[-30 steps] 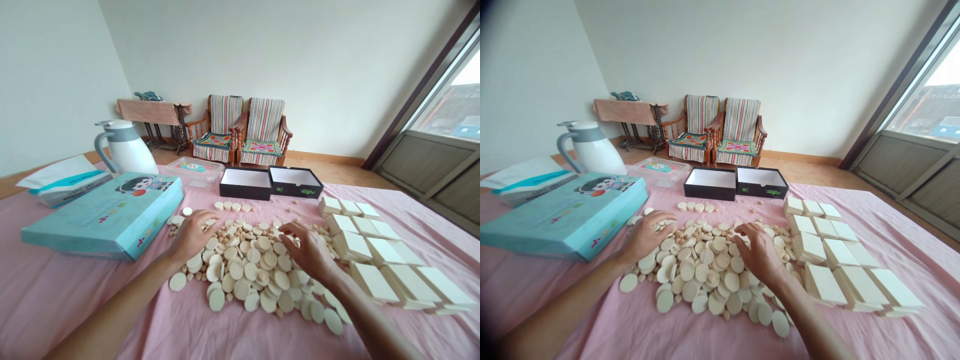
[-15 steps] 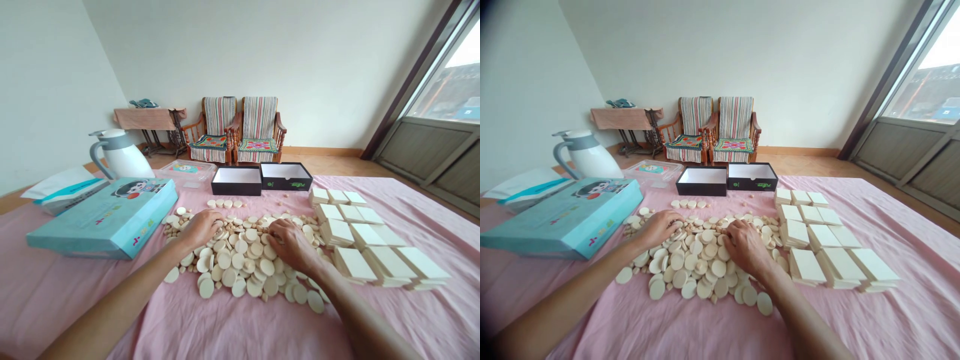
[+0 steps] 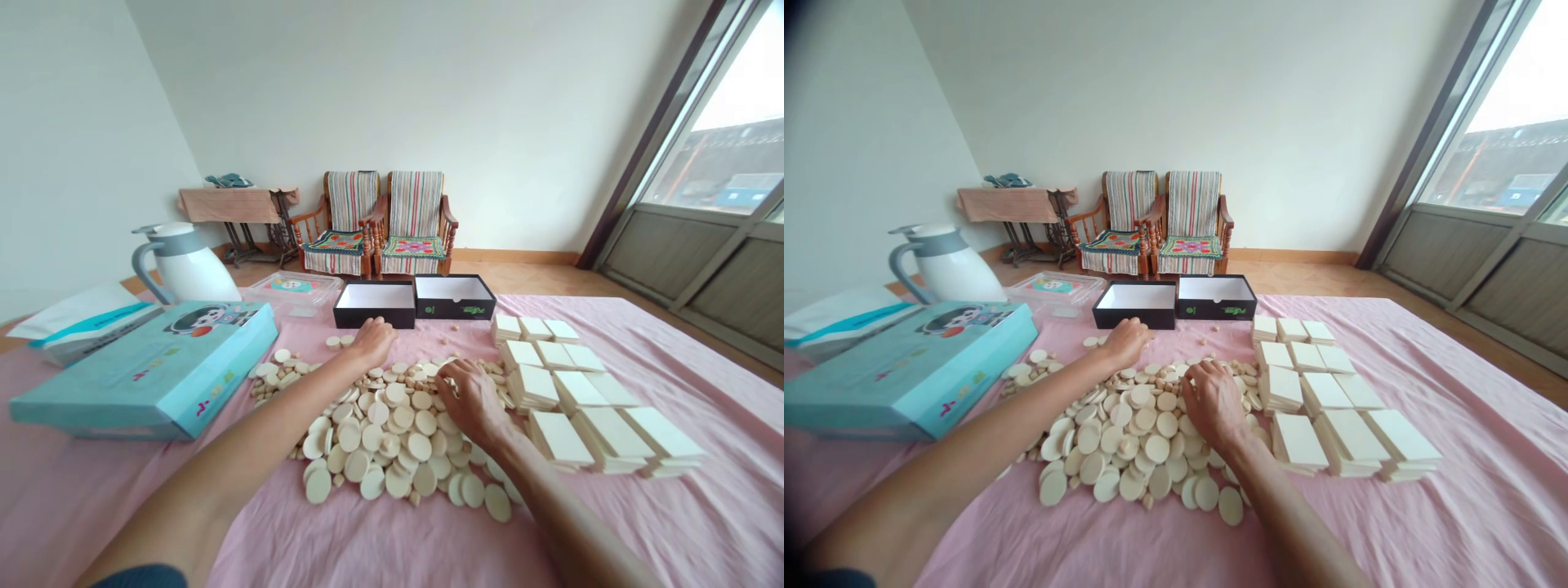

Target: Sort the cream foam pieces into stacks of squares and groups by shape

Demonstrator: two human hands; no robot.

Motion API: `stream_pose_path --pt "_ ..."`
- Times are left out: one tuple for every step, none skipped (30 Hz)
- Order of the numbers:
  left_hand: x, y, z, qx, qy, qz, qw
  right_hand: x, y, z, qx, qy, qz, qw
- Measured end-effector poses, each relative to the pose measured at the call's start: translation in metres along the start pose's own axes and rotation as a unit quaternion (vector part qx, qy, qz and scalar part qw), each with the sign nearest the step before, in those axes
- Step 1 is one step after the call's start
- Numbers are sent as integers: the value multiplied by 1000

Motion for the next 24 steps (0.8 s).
stream_pose_path --pt "-3 2 5 -3 -5 4 1000 1 2 1 -1 6 -1 1000" --pt "-5 3 8 -6 -10 5 1000 3 3 1 -2 12 -3 1000" --pt "-7 5 11 -9 -13 5 1000 4 4 2 -3 20 -4 1000" --pt "-9 6 13 -12 -16 2 1000 6 6 2 -6 28 -6 1000" --pt "-11 7 17 -15 -17 -2 1000 8 7 2 -9 37 -7 999" --pt "-12 9 20 -17 -18 -9 1000 11 9 2 -13 47 -9 999" --pt "-13 11 25 -19 -17 -19 999 13 11 2 -17 56 -9 998" --pt "-14 13 30 -21 -16 -31 999 14 12 2 -20 64 -10 998" --pt "-14 16 36 -23 -12 -45 999 15 14 2 -22 69 -10 997" --pt "-13 19 41 -26 -6 -61 998 16 15 2 -22 72 -11 997" --pt "-11 23 45 -32 1 -79 996 16 17 2 -23 72 -13 997" --pt "-7 27 49 -39 8 -98 994 15 18 2 -23 71 -15 997" --pt "-3 30 50 -48 14 -116 992 15 19 2 -25 69 -19 997" --pt "1 33 49 -59 15 -135 989 14 20 2 -26 68 -24 997" --pt "5 36 46 -73 10 -152 986 14 21 3 -28 67 -28 997" --pt "9 38 41 -89 -3 -169 982 15 21 3 -30 67 -31 997" --pt "12 40 34 -108 -23 -185 977 15 21 3 -31 67 -33 997" --pt "13 41 26 -128 -49 -200 970 15 21 3 -32 66 -33 997" --pt "14 43 16 -148 -78 -213 963 16 20 4 -32 67 -32 997" --pt "14 43 6 -165 -105 -224 955 16 20 3 -32 67 -30 997" --pt "14 43 -3 -176 -127 -233 948 17 19 3 -32 68 -28 997" --pt "13 42 -11 -183 -143 -238 943 17 19 3 -32 68 -26 997" --pt "11 41 -18 -185 -152 -241 941 17 19 3 -31 69 -25 997" --pt "9 39 -23 -183 -156 -242 940 17 19 2 -29 68 -24 997"
Point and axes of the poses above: each hand's wrist, its own z-axis towards the middle knuckle, its own x-axis out of the back of the hand, y = z × x, the point moved 7 cm from there along z, towards the middle knuckle, and after that the axes turned 6 degrees about -y, right-handed, at the moved point
